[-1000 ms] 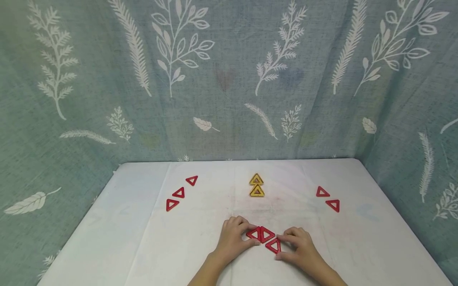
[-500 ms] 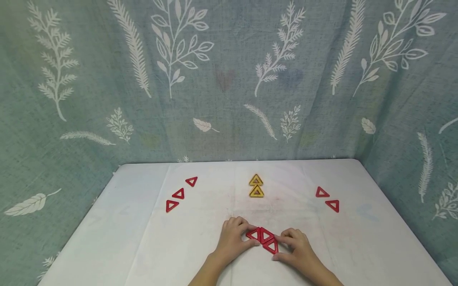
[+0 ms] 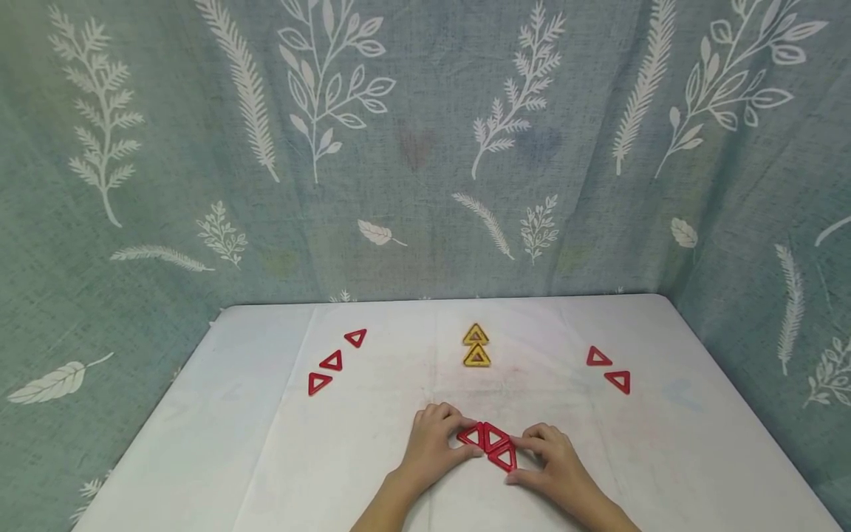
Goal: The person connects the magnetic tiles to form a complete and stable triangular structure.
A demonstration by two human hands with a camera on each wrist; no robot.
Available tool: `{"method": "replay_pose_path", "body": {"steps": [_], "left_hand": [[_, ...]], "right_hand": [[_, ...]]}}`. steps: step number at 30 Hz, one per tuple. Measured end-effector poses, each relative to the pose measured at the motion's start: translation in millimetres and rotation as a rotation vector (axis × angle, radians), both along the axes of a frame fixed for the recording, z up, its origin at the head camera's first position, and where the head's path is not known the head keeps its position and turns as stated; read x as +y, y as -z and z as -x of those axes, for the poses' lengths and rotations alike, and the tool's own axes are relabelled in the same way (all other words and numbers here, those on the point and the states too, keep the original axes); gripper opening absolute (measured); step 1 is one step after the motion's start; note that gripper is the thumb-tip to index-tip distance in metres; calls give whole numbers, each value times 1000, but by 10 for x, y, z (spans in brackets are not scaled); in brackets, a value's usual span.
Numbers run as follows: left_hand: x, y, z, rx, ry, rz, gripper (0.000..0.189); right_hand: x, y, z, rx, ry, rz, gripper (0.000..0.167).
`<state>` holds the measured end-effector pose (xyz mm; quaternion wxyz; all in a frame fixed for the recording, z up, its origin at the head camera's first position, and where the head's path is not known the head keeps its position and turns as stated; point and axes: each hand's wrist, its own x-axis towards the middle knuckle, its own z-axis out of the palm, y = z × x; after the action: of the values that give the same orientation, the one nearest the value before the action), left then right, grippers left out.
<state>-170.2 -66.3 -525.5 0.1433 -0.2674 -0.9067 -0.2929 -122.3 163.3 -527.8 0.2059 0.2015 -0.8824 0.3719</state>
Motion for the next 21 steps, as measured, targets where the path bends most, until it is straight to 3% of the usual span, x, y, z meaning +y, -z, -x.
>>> {"method": "replay_pose_path", "body": {"steps": [13, 21], "left_hand": [[-3, 5, -6, -10, 6, 0, 41], [-8, 5, -7, -27, 3, -5, 42]], "right_hand": [[98, -26, 23, -33, 6, 57, 47], [209, -82, 43, -87, 100, 24, 48]]}}
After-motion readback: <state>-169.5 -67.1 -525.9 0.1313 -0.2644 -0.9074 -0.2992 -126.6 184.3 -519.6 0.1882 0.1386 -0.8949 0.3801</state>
